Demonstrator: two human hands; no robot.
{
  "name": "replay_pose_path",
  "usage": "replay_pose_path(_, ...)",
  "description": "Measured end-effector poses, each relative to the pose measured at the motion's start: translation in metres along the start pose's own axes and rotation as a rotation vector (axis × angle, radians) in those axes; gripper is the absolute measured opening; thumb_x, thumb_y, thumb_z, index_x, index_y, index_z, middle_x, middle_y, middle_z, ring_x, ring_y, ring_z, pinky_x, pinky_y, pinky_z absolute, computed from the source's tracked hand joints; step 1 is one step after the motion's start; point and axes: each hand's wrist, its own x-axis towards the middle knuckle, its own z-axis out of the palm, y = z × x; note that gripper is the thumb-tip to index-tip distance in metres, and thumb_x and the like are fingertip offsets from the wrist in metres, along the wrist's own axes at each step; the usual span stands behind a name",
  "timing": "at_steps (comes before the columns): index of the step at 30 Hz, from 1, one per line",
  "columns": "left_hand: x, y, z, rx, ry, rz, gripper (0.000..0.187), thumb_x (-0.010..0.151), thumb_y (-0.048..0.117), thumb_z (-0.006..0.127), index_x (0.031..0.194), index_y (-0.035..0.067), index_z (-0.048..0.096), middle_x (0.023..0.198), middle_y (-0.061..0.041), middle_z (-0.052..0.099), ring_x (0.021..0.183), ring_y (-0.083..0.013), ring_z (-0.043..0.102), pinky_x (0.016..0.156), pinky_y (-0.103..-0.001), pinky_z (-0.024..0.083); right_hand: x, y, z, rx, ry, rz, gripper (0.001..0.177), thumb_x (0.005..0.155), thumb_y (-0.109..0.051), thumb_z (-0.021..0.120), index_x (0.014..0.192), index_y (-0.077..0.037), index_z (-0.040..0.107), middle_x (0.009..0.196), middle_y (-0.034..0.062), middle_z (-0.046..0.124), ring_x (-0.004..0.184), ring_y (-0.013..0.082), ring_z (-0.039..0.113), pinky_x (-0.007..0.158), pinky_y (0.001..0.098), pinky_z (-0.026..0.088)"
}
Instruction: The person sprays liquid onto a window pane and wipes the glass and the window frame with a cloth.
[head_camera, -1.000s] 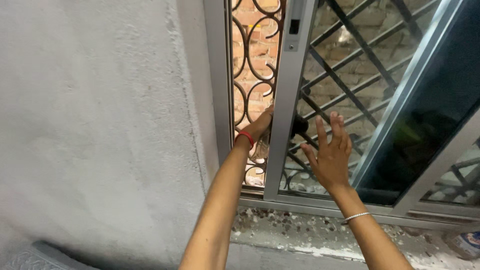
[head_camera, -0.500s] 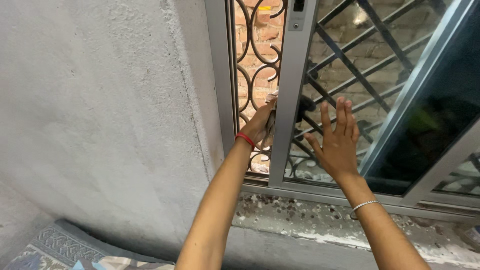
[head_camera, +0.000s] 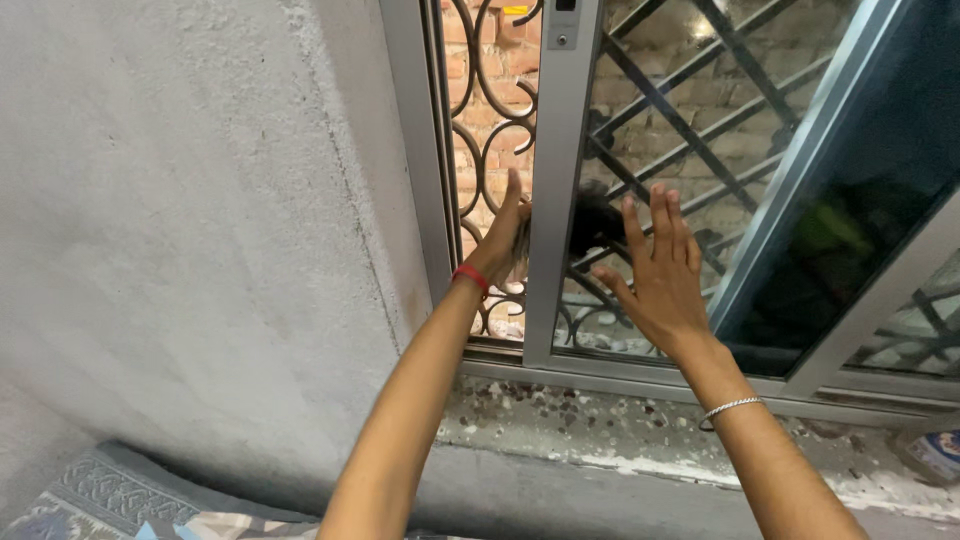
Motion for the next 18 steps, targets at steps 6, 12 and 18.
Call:
replay_pose_path(6,0.023,0.074,0.035,-0.210,0.028,-0.126,0.107,0.083,0.093,0.021,0.109,0.003,0.073,0.080,-0.002,0.065,0.072,-0.0148,0.056,0.065,-0.028,0.048,0.002,0.009,-0.006,0.011,-0.060,-0.003,0.088,0.096,-0.070,0.033,0.166,-0.022,0.010,0.174,0.0088,-0.006,0.160,0.0271,-0.007,0.125,0.0548,0.010)
replay_pose_path(12,0.046,0.068,0.010,-0.099,-0.030,0.007,0.116,0.088,0.096,0.019,0.112,-0.005,0.072,0.081,-0.004,0.067,0.073,-0.0143,0.060,0.066,-0.028,0.050,0.001,0.010,0.001,-0.017,-0.060,-0.015,0.089,0.096,-0.071,0.031,0.166,-0.022,0.008,0.174,0.0090,-0.008,0.160,0.0259,-0.009,0.125,0.0549,0.009)
replay_pose_path(18,-0.009,-0.074,-0.023,0.205,0.000,-0.105,0.098,0.092,0.086,0.024,0.158,0.014,0.030,0.142,-0.006,0.044,0.123,-0.0152,0.045,0.101,-0.033,0.042,0.000,0.007,-0.001,-0.013,-0.047,-0.022,0.090,0.095,-0.072,0.031,0.166,-0.021,0.008,0.173,0.0107,-0.008,0.160,0.0273,-0.009,0.126,0.0535,0.009)
